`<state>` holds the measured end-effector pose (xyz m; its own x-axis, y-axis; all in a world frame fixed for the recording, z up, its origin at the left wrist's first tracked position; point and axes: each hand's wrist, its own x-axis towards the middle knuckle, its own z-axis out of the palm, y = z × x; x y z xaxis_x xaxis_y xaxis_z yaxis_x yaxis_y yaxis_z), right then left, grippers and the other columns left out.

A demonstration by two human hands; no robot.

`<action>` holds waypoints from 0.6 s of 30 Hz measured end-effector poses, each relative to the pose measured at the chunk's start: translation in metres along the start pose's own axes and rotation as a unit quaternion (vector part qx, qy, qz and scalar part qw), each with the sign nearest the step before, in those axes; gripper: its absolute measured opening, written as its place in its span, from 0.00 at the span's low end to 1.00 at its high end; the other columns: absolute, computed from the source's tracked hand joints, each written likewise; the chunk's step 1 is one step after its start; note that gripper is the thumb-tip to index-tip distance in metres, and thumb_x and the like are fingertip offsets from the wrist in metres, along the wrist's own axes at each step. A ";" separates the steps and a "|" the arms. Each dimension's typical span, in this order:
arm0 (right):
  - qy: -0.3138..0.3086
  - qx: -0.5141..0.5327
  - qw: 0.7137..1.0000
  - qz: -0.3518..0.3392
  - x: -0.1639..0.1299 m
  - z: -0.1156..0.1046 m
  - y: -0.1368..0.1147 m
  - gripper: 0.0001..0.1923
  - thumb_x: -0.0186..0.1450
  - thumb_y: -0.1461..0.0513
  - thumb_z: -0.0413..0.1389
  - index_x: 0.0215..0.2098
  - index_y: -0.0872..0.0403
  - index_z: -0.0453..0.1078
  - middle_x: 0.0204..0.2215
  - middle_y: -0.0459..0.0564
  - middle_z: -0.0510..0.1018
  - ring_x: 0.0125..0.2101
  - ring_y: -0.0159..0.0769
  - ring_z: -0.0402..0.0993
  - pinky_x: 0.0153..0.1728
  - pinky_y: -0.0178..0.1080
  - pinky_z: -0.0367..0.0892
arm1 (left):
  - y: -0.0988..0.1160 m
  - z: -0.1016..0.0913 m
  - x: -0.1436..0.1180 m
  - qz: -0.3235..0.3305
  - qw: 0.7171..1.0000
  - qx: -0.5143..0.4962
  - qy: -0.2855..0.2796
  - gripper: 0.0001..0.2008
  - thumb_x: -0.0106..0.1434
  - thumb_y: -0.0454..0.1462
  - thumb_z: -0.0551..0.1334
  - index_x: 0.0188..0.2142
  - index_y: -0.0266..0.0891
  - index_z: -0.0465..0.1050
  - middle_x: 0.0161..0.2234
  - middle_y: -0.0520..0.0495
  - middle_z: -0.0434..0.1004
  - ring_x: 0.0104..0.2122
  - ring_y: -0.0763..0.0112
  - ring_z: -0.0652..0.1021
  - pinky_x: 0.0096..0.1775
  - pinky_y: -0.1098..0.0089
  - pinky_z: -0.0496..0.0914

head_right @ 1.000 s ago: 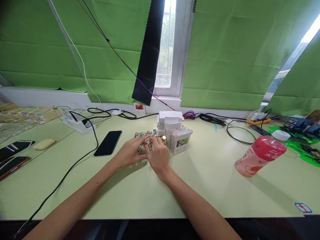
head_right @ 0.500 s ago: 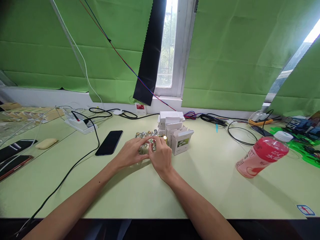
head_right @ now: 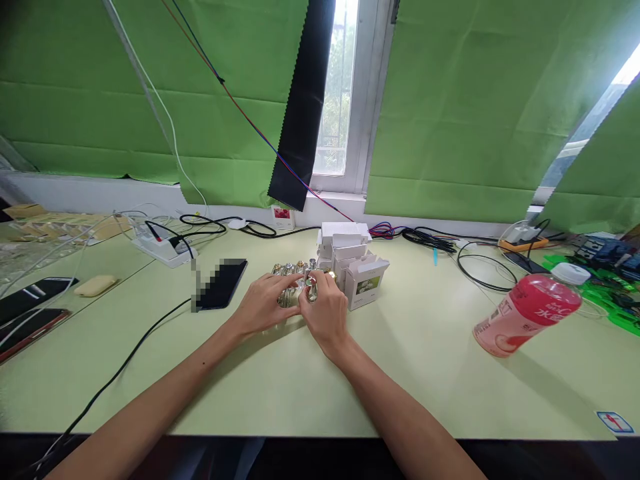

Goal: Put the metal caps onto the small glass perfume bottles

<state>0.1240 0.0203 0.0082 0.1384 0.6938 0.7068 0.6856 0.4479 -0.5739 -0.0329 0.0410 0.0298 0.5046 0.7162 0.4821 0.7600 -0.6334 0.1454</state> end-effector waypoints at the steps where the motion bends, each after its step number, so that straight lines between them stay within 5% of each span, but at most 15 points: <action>1: 0.001 0.000 1.000 0.000 0.000 0.000 0.000 0.11 0.62 0.65 0.53 0.43 0.52 0.71 0.38 0.49 0.80 0.38 0.39 0.77 0.39 0.38 0.69 | 0.000 0.000 0.000 0.001 1.000 -0.001 0.002 0.26 0.60 0.49 0.65 0.54 0.40 0.71 0.40 0.42 0.82 0.39 0.55 0.80 0.46 0.57 0.71; 18: 0.013 -0.027 0.999 0.013 -0.001 0.001 0.001 0.12 0.62 0.66 0.52 0.43 0.52 0.71 0.39 0.50 0.79 0.39 0.40 0.77 0.38 0.38 0.69 | 0.001 0.001 0.001 0.005 0.999 0.018 0.037 0.22 0.59 0.48 0.66 0.49 0.41 0.75 0.37 0.42 0.81 0.39 0.55 0.79 0.43 0.58 0.71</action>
<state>0.1241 0.0206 0.0061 0.1750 0.6898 0.7026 0.7194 0.3976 -0.5696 -0.0310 0.0415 0.0297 0.4809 0.6853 0.5468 0.7700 -0.6284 0.1103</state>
